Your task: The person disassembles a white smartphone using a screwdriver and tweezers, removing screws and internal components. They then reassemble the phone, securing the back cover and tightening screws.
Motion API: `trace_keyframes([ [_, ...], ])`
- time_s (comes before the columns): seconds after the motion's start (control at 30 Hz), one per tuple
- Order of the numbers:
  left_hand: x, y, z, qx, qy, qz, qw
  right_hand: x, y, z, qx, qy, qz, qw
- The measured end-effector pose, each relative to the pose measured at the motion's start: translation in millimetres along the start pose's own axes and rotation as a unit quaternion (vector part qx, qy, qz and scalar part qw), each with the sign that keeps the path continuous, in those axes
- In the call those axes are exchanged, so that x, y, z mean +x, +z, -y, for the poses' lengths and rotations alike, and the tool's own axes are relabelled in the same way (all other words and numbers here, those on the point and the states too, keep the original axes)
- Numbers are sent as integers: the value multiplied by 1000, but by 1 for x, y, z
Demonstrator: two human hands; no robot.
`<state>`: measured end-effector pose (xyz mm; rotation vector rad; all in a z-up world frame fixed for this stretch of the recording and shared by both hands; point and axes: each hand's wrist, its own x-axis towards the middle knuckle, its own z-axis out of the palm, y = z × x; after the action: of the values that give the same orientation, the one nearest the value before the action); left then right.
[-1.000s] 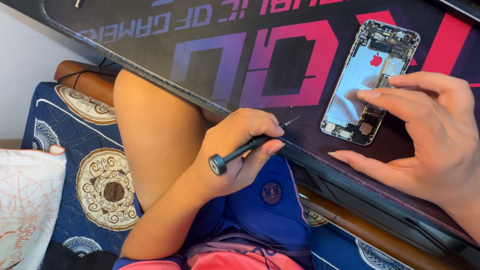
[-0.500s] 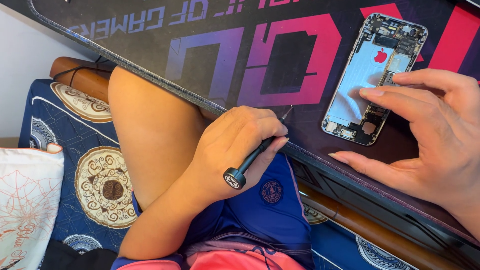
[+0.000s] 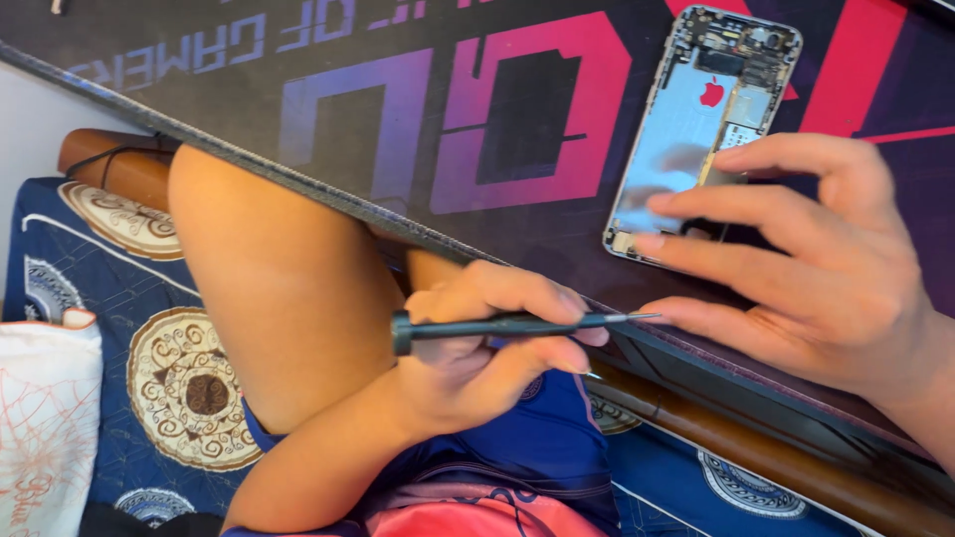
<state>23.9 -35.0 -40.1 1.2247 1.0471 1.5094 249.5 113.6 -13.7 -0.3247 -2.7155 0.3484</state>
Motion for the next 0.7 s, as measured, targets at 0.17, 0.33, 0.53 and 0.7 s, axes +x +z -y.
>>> trace_keyframes([
  [0.17,-4,10,15,20,-15,32,999,12,0,2,109,-40,-21,993],
  [0.33,-4,10,17,37,-8,42,998,6,2,0,105,-22,-30,994],
  [0.53,-1,8,15,85,10,63,994,10,3,-1,113,-44,-44,992],
  [0.7,0,8,14,107,12,58,993,12,3,-5,115,-93,-36,988],
])
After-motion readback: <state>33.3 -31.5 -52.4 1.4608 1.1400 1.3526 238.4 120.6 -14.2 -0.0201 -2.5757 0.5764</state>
